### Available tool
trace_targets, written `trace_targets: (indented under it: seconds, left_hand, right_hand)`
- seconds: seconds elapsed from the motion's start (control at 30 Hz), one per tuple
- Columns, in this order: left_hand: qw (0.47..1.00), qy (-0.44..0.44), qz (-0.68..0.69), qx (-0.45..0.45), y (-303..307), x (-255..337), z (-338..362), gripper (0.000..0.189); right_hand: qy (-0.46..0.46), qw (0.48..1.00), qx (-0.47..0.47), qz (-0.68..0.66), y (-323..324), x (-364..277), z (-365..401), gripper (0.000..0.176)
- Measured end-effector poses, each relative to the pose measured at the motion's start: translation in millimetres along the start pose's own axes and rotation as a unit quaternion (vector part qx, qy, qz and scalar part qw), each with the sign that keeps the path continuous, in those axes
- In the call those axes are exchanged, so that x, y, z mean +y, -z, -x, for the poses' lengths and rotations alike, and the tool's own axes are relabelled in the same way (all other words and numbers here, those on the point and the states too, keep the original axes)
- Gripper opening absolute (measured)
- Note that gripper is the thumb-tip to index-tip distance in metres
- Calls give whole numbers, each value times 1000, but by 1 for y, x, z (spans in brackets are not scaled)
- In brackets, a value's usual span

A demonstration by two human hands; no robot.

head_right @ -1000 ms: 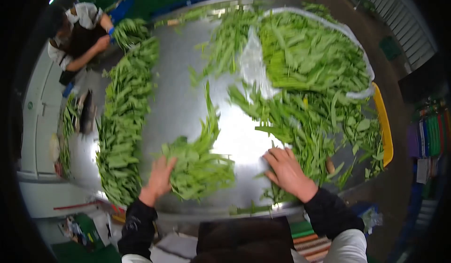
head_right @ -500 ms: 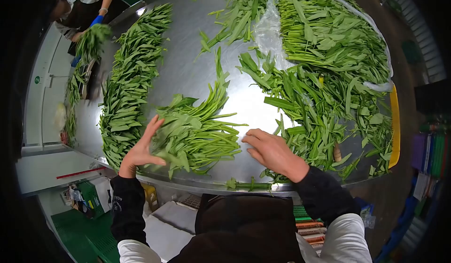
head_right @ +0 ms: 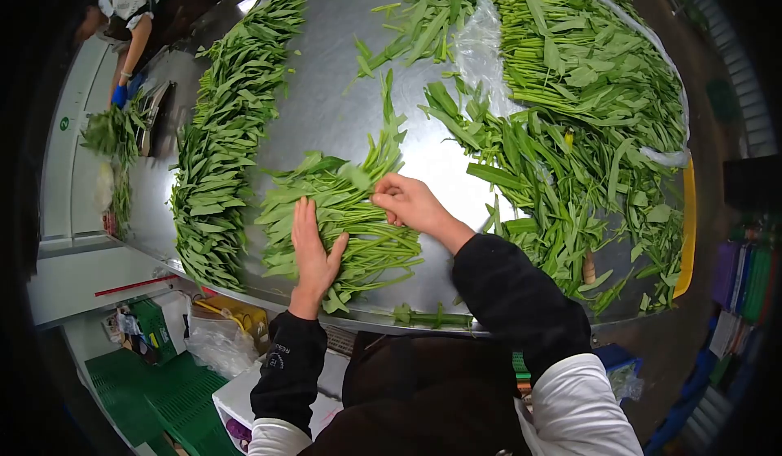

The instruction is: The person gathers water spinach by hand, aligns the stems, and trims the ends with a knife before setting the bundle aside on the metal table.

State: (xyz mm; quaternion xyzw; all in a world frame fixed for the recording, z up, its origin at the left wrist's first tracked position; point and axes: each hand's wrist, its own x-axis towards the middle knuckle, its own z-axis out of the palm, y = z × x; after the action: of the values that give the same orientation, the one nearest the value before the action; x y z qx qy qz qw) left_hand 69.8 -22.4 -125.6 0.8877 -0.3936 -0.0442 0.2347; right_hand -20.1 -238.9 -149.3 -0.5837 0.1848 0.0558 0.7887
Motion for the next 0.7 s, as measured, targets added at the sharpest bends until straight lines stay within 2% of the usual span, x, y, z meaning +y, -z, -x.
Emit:
trace_targets:
  seconds: [0.13,0.2,0.27,0.3,0.37,0.4,0.43,0.47,0.53,0.57,0.6,0.67,0.7]
  left_hand:
    - [1000,-3,-15,-24,-5,-6,0,78]
    - [999,1,-20,-33,-6,-7,-2,79]
    - [1000,3,-16,-27,-9,-8,-4,80]
    - [1000,2,-13,-26,-9,-9,-3,80]
    - [1000,6,-1,-23,-10,-8,-3,80]
    - [1000,10,10,-20,-10,-8,-3,80]
    - [1000,11,10,-20,-3,-3,-3,80]
    - [1000,0,8,9,9,3,-1,78]
    - [999,-12,3,39,40,26,2,76]
    - [996,-51,18,74,58,43,9,71]
    - [989,-89,33,109,69,57,20,66]
    - [977,-48,205,16,75,77,52,52]
    - [941,34,336,-32,67,86,71,46]
  right_hand:
    - [-11,990,-10,-140,6,-1,12,19]
    - [26,985,45,-166,28,0,29,22]
    - [186,921,130,-316,74,25,40,26]
    - [185,921,130,-316,68,8,49,26]
    - [147,831,146,-516,50,-41,78,34]
    - [88,900,125,-408,46,-31,79,40]
    - [39,964,89,-247,43,-21,77,38]
    - [-12,996,51,-79,37,-14,75,37]
    - [57,992,66,86,21,-9,72,38]
    - [55,992,93,72,18,-12,69,50]
    - [53,992,90,71,17,-12,64,50]
    - [200,948,249,-20,18,-14,47,57]
    - [222,935,276,0,22,-22,40,61]
